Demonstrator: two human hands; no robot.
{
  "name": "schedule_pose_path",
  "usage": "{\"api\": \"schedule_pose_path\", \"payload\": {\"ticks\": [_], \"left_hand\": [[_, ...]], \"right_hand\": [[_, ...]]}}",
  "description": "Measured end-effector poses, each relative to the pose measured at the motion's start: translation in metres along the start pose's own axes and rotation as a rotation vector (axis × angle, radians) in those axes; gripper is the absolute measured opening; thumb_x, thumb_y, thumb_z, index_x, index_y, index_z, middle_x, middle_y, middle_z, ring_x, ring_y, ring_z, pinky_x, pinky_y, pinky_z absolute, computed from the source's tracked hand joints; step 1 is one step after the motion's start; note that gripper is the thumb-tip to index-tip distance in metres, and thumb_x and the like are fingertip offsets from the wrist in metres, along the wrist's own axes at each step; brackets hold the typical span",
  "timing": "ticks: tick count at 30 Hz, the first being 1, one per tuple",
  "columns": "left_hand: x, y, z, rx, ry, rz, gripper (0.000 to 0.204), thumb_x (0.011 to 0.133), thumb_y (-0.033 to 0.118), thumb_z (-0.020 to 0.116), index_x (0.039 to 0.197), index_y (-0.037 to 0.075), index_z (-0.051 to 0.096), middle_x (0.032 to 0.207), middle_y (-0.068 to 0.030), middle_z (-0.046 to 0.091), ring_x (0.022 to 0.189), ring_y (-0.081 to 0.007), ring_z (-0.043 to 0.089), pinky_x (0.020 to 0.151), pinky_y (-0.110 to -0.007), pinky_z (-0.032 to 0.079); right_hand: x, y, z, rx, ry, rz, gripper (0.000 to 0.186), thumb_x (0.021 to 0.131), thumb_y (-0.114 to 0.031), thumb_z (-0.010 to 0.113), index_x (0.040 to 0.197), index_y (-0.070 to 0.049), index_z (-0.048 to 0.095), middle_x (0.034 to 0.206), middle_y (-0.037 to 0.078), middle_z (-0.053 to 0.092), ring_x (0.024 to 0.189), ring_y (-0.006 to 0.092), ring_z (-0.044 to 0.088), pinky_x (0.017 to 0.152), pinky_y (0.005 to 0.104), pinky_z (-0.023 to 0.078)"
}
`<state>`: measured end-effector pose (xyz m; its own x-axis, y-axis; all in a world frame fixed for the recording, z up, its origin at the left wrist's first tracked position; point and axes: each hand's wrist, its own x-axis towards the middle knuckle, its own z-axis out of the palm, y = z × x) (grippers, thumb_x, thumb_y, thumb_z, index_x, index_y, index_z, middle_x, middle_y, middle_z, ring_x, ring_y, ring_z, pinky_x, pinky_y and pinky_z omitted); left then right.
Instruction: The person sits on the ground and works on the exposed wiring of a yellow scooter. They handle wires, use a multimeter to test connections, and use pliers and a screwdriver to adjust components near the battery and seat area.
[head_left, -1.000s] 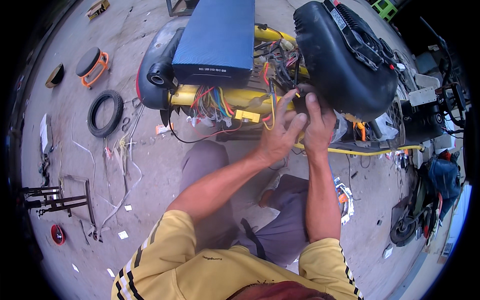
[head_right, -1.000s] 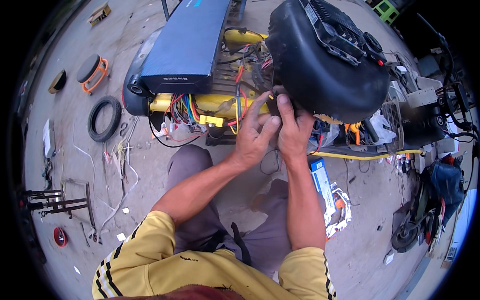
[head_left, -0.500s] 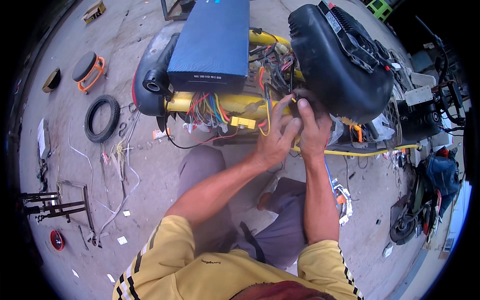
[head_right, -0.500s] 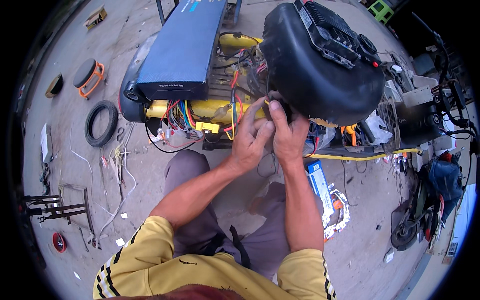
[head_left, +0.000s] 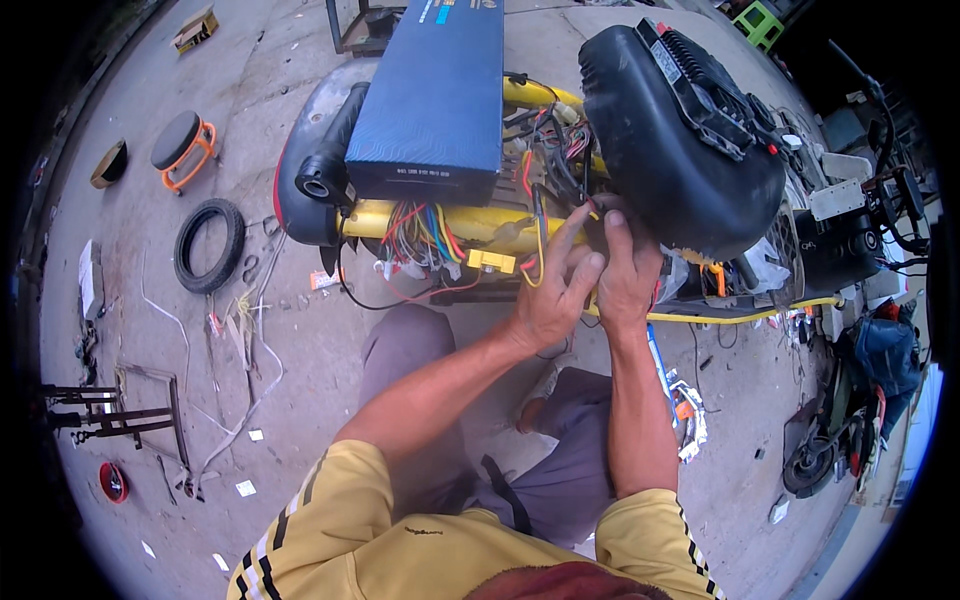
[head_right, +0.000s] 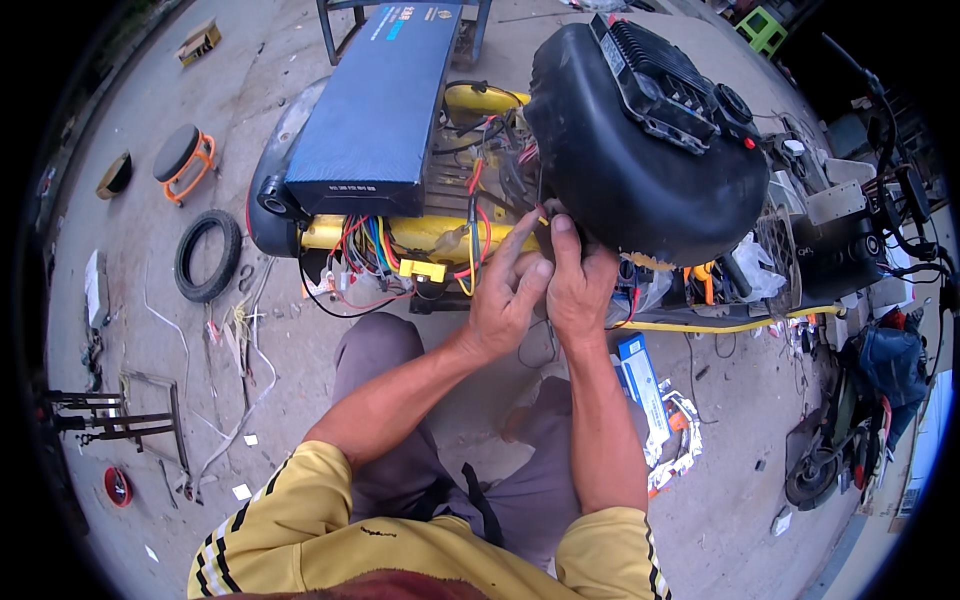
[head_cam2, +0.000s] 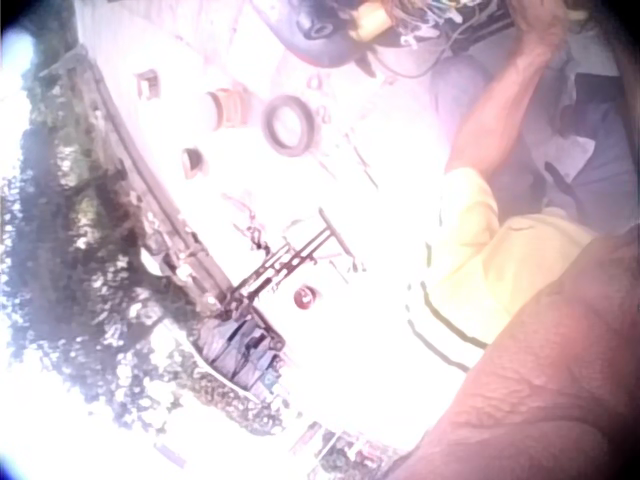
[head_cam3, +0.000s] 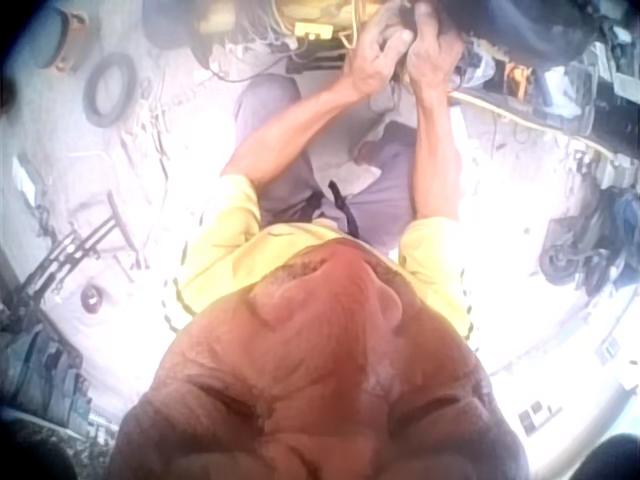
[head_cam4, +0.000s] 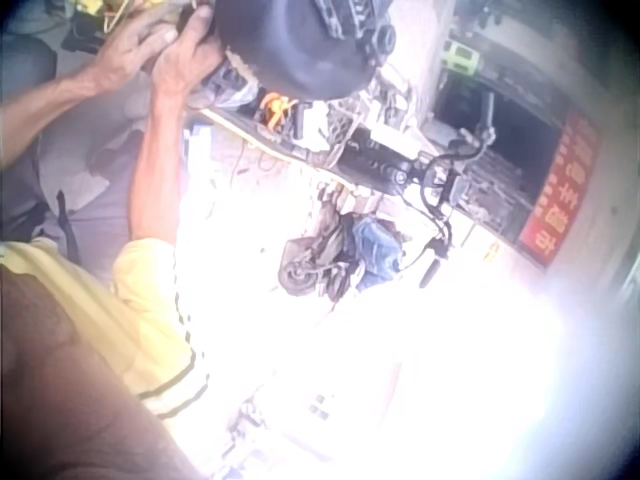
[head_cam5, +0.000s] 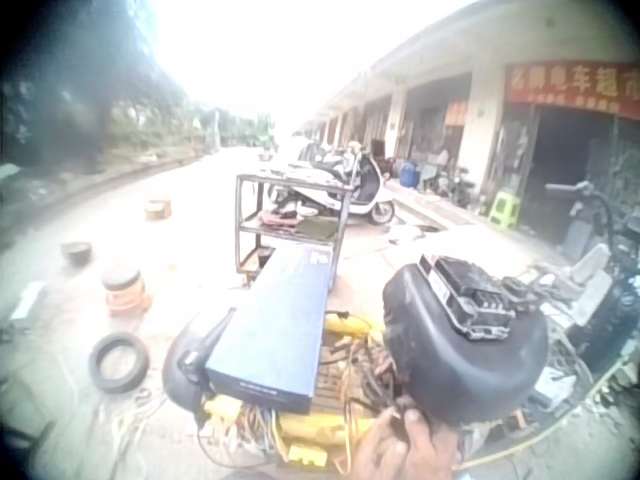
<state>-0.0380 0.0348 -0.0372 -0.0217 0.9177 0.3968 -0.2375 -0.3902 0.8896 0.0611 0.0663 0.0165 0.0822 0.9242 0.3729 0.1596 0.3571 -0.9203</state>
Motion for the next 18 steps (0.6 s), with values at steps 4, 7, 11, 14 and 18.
{"api": "schedule_pose_path", "payload": {"ticks": [4, 7, 11, 14, 18], "left_hand": [[-0.0007, 0.002, -0.0001, 0.037, -0.003, 0.033, 0.062, 0.105, 0.016, 0.053, 0.157, -0.006, 0.027, 0.08, 0.0003, 0.05, 0.073, -0.0065, 0.044, 0.071, -0.022, 0.041], [-0.0015, 0.0022, 0.0003, 0.028, -0.007, 0.03, 0.061, 0.105, 0.014, 0.053, 0.156, -0.006, 0.028, 0.083, -0.0008, 0.053, 0.076, -0.0073, 0.047, 0.075, -0.023, 0.043], [-0.0022, 0.0017, -0.0001, 0.022, -0.014, 0.007, 0.06, 0.105, 0.016, 0.054, 0.155, -0.005, 0.029, 0.088, -0.002, 0.057, 0.081, -0.0083, 0.05, 0.08, -0.023, 0.044], [-0.0034, 0.0047, 0.0003, -0.009, -0.002, -0.004, 0.06, 0.105, 0.018, 0.055, 0.154, -0.005, 0.031, 0.09, -0.0022, 0.058, 0.084, -0.0086, 0.052, 0.083, -0.024, 0.045], [-0.0039, 0.0031, 0.0, -0.038, 0.014, -0.003, 0.058, 0.106, 0.02, 0.055, 0.153, -0.004, 0.033, 0.094, -0.0026, 0.06, 0.089, -0.0087, 0.054, 0.087, -0.025, 0.045]], "right_hand": [[0.0005, -0.0021, -0.0003, -0.025, 0.033, 0.002, 0.029, 0.101, -0.018, 0.06, 0.114, 0.007, 0.065, 0.11, 0.011, 0.069, 0.101, 0.0176, 0.06, 0.093, 0.031, 0.045], [0.0, -0.0054, 0.0006, 0.002, 0.033, -0.001, 0.03, 0.102, -0.02, 0.06, 0.114, 0.007, 0.064, 0.11, 0.01, 0.069, 0.101, 0.0174, 0.06, 0.093, 0.031, 0.045], [0.0, -0.0043, -0.0005, 0.049, 0.023, -0.011, 0.027, 0.101, -0.017, 0.062, 0.114, 0.007, 0.065, 0.109, 0.009, 0.069, 0.1, 0.0166, 0.061, 0.093, 0.0305, 0.046], [0.0001, -0.0002, 0.0011, 0.129, 0.05, 0.02, 0.024, 0.098, -0.011, 0.065, 0.113, 0.006, 0.065, 0.109, 0.009, 0.069, 0.101, 0.0158, 0.061, 0.091, 0.0298, 0.046], [-0.0011, -0.0031, -0.0002, 0.168, 0.042, 0.064, 0.025, 0.092, -0.006, 0.07, 0.114, 0.006, 0.064, 0.11, 0.008, 0.068, 0.101, 0.0154, 0.061, 0.091, 0.0294, 0.047]]}}
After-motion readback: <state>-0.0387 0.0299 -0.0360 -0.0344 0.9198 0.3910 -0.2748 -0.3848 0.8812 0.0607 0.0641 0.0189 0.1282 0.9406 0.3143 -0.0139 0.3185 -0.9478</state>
